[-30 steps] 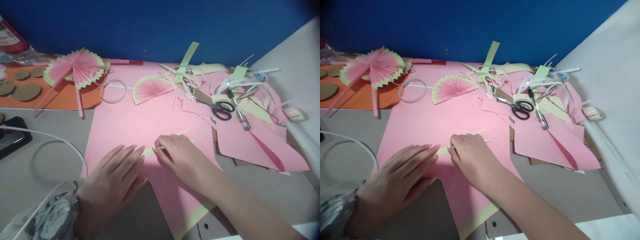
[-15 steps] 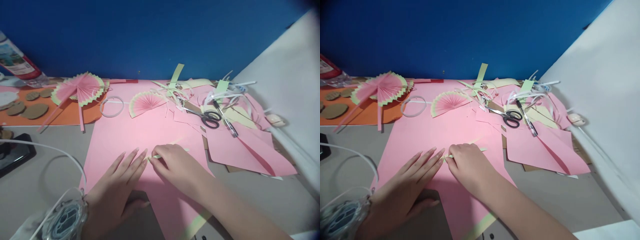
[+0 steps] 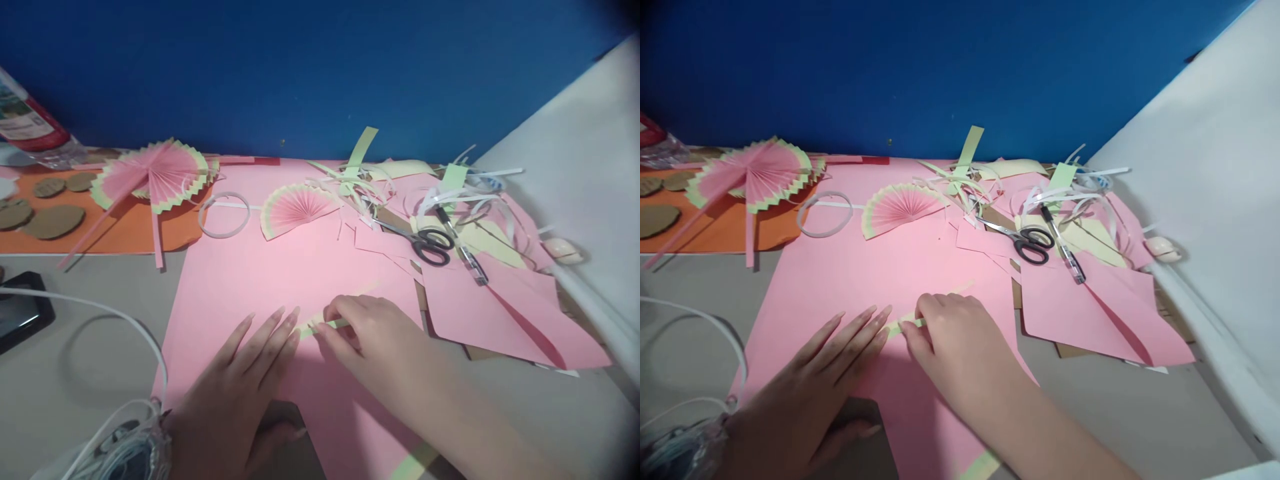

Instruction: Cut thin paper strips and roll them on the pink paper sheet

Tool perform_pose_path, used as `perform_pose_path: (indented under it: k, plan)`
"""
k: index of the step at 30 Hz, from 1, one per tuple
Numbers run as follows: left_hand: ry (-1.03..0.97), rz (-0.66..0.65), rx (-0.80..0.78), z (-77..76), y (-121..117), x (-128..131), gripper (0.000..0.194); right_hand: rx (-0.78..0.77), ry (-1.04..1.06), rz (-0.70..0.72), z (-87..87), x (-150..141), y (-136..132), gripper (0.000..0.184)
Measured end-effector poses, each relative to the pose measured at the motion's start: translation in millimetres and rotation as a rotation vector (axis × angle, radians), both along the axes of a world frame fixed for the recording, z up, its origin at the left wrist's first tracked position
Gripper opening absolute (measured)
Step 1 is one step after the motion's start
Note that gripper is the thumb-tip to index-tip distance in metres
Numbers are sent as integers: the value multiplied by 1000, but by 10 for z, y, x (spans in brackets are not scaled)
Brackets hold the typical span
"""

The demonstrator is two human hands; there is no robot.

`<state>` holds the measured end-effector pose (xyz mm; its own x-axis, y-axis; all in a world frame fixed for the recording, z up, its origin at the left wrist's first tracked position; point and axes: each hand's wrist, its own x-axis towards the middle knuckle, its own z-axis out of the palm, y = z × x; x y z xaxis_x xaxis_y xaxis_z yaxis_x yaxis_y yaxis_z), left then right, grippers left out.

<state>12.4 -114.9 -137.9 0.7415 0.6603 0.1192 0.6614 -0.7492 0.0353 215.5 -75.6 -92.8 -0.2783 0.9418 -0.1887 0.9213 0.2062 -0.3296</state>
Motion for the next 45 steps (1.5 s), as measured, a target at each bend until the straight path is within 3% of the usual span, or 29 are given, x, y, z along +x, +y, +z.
perform_pose_path:
  k: [10,39,45]
  plan:
    - [-9,-19,-42,-12,18,-7,73,-119,60,58,-31,-2,70,28]
    - [-11,3,-120,17,109,60,72,-66,74,136,-115,2,54,22]
    - [-3,33,-79,23,31,46,73,-99,61,119,-82,-3,71,23]
